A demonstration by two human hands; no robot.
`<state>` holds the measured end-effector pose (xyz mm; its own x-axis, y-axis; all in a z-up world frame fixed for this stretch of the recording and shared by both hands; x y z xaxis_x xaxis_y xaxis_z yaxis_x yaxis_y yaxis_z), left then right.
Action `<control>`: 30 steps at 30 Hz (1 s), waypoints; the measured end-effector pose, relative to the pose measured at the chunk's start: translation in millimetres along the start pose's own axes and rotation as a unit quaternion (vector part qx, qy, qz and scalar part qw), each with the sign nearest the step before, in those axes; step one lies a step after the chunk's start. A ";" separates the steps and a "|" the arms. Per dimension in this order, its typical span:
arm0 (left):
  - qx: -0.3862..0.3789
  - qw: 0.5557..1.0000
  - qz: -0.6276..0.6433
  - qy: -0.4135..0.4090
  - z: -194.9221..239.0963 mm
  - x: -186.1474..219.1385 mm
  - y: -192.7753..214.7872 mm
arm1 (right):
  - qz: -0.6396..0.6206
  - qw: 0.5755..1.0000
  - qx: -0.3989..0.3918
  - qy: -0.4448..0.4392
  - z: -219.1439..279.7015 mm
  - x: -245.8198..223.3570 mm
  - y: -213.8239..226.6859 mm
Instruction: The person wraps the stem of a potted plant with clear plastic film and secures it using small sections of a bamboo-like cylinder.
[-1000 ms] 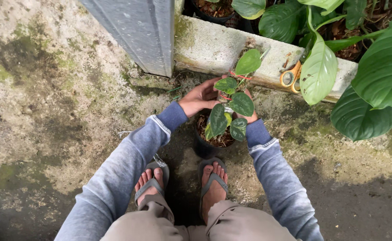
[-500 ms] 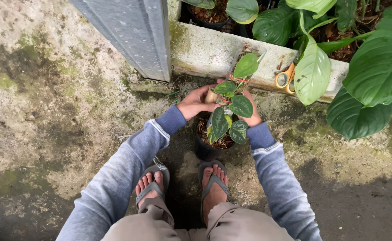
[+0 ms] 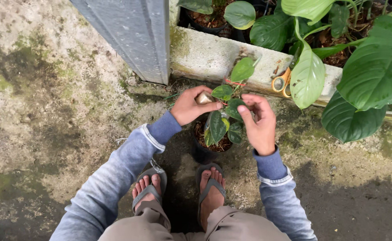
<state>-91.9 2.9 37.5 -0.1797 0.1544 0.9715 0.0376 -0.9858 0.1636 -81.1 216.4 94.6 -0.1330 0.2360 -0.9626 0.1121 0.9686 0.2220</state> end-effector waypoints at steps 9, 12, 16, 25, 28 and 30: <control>0.030 0.996 -0.044 -0.076 7.8 30.7 8.1 | 0.141 0.987 -0.059 0.052 2.3 -50.7 -18.1; -0.017 0.996 0.026 0.086 3.9 6.3 4.3 | 0.194 0.975 -0.070 0.081 1.7 -63.6 -19.3; -0.032 0.971 0.195 0.133 4.8 -2.4 10.3 | 0.222 0.955 -0.073 0.180 0.0 -91.2 -29.8; -0.004 0.961 0.276 0.024 24.2 8.3 21.7 | 0.310 0.879 -0.168 0.322 8.2 -131.8 -75.8; 0.016 0.969 0.247 -0.019 33.7 15.6 29.6 | 0.347 0.864 -0.164 0.326 8.7 -137.4 -85.7; 0.017 0.969 0.247 0.023 39.3 10.2 29.9 | 0.381 0.842 -0.160 0.348 10.3 -139.6 -91.0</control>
<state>-53.9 -22.5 59.1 -0.1756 -0.3392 0.9242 0.1618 -0.9359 -0.3128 -62.5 94.5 207.1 -0.6996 0.6790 -0.2225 0.1699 0.4606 0.8712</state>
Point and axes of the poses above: each hand's wrist, its own z-axis away from the middle knuckle, its own y-axis out of the back of the hand, x = y × z, the point moved 7 cm from there along -z, towards the middle knuckle, and after that the axes turned 15 degrees about x, right-handed, at the moved point
